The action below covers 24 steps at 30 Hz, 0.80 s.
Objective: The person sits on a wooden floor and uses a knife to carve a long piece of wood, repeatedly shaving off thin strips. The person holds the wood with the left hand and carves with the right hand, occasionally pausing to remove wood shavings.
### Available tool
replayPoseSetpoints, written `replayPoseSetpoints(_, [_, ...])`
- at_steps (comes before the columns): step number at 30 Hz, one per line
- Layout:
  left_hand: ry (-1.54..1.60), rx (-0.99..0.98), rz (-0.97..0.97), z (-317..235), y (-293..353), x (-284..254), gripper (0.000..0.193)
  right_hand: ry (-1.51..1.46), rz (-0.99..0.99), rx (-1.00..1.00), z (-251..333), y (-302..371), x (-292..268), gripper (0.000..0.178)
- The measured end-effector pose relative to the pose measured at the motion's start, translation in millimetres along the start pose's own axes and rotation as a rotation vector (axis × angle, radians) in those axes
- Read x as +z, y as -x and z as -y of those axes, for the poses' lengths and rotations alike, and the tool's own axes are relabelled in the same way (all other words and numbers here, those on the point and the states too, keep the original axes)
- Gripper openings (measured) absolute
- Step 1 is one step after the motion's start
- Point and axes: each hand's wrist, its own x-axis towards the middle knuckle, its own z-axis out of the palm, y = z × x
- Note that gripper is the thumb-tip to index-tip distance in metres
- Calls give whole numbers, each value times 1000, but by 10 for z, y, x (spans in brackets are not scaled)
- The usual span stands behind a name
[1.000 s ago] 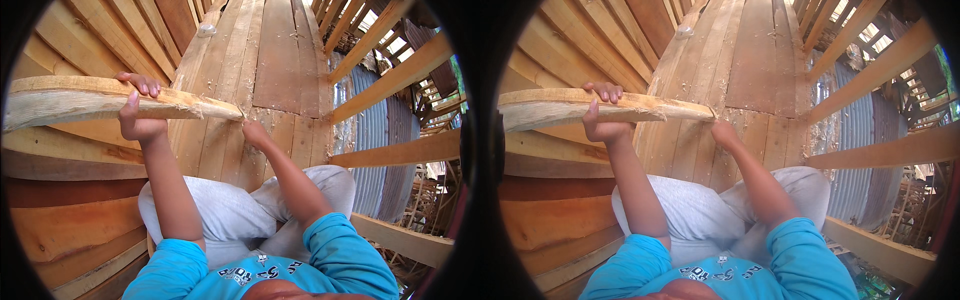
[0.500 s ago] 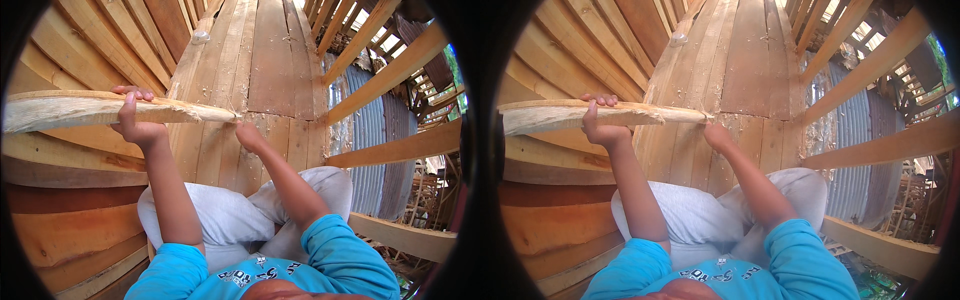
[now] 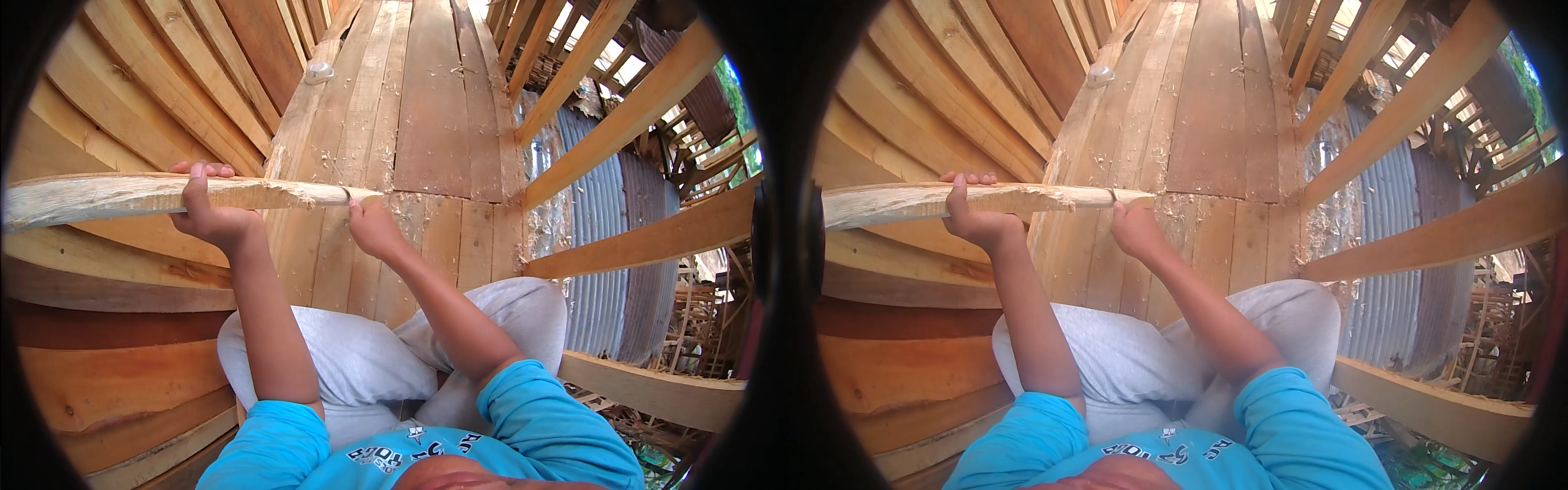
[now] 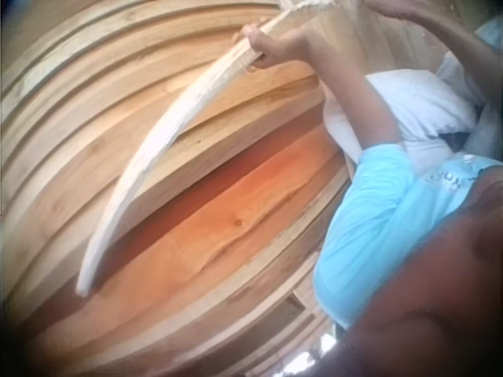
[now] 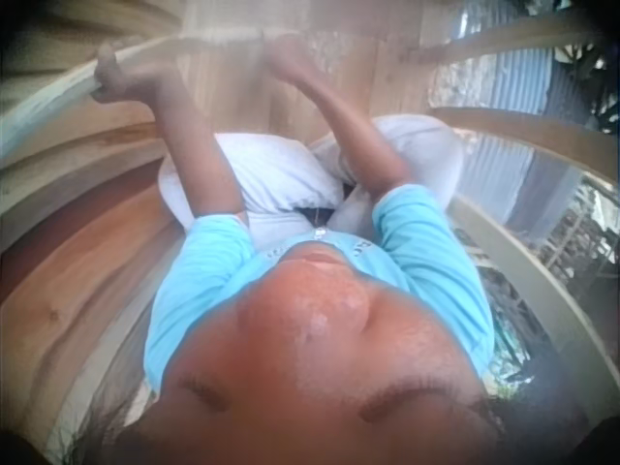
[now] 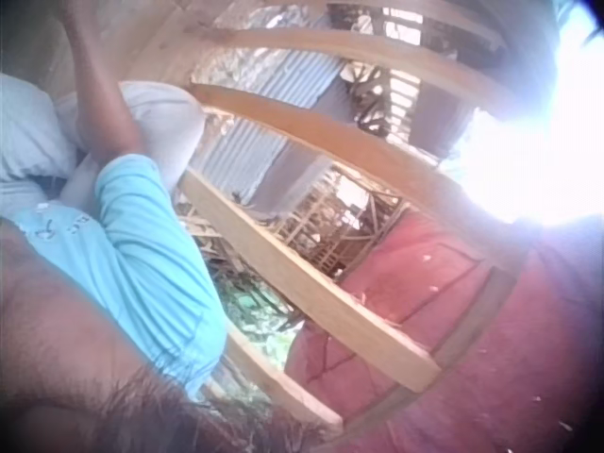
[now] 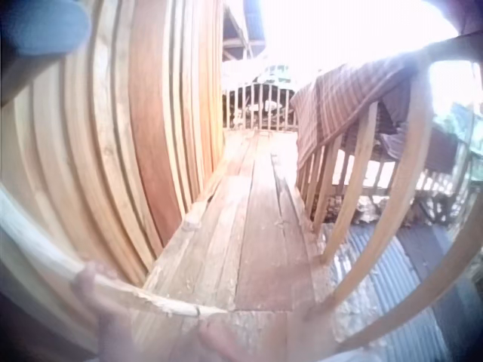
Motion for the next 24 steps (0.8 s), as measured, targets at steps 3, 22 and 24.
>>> replayPoseSetpoints(3, [-34,21,-14,-5,-29,-17,21,50,49,-92,466,250,-78,56])
replayPoseSetpoints(22, [25,37,-19,7,20,55,24,106,-162,167,-518,-253,-20,56])
replayPoseSetpoints(24, [46,31,-9,0,18,53,24,-32,-95,295,-584,-291,-74,56])
